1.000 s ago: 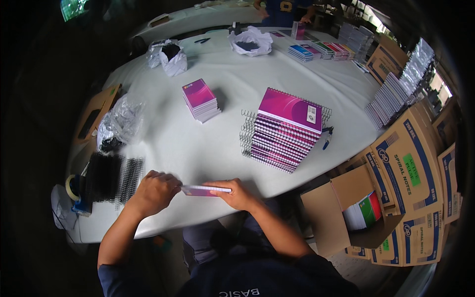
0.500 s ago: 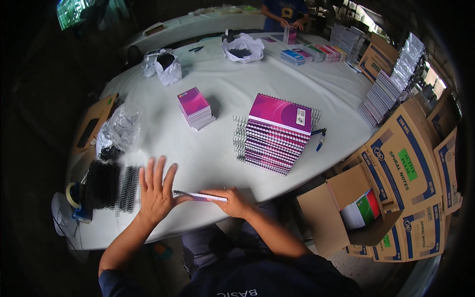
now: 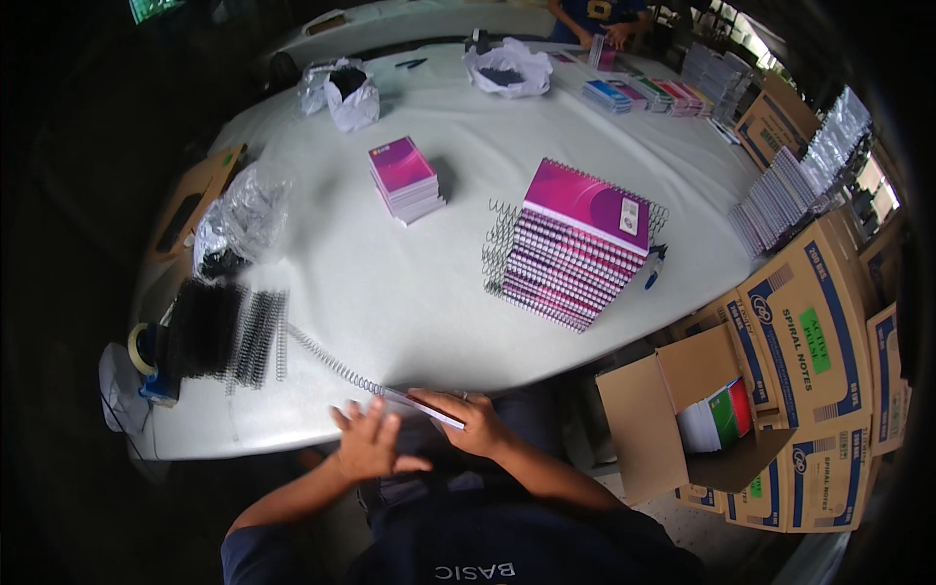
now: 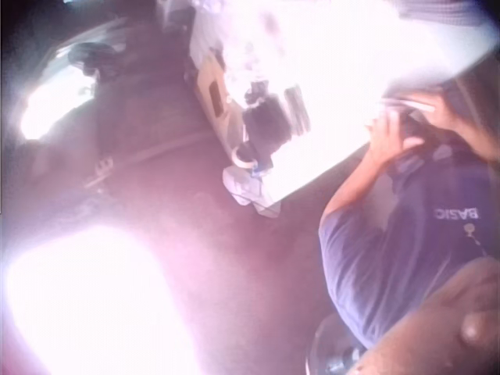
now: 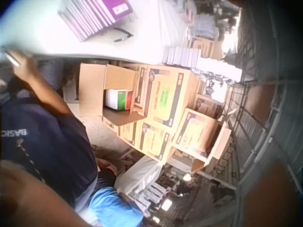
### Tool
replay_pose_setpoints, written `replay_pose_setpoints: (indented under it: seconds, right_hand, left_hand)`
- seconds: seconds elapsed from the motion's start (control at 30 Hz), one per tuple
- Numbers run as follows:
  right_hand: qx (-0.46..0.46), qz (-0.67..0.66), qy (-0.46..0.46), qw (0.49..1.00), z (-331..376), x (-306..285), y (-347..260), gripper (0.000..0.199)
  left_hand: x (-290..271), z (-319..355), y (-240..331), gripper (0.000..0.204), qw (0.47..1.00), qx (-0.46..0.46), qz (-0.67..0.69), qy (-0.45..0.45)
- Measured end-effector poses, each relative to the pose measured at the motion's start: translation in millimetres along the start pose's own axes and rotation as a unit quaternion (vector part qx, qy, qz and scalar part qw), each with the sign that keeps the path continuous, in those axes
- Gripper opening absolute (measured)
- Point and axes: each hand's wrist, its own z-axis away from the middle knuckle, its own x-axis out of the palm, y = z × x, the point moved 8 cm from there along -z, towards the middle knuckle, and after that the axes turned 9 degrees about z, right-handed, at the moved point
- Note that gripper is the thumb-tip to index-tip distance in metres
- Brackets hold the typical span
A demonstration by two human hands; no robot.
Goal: The person threads wire coils through the prepunched holes of notebook covers and pages by hand, aligning the stacks before placing them onto a pile.
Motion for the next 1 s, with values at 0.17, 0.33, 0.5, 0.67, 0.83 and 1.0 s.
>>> replay_pose_setpoints:
  seconds: [0.17,0.33,0.5,0.67,0.83,1.0]
  right_hand:
    - [-0.044,0.0,-0.015,0.999,3.1,15.7,-10.2,0.046]
    - [-0.047,0.045,-0.003,0.998,14.2,9.6,-2.9,0.046]
    - [-0.029,0.007,0.006,1.0,6.8,13.6,-11.9,0.038]
    - [-0.011,0.019,-0.029,0.999,4.7,12.9,-8.2,0.035]
    - [-0.02,0.004,-0.003,1.0,-0.5,12.2,-4.6,0.044]
    - [-0.026,0.0,-0.024,0.999,4.4,19.4,-4.4,0.043]
  left_hand:
    - [4.2,2.1,-52.4,0.118,0.974,-0.181,0.116,0.072]
    - [-26.4,-21.1,-18.7,0.112,0.992,-0.021,0.012,0.121]
    - [26.8,3.2,-25.7,0.118,0.979,-0.129,0.159,0.005]
    - [-38.9,-45.9,-32.7,0.107,0.985,-0.036,-0.013,0.168]
    - [36.0,12.5,5.8,0.113,0.963,-0.079,0.258,0.021]
    - [-12.2,-37.6,-17.2,0.104,0.988,0.0,0.037,0.148]
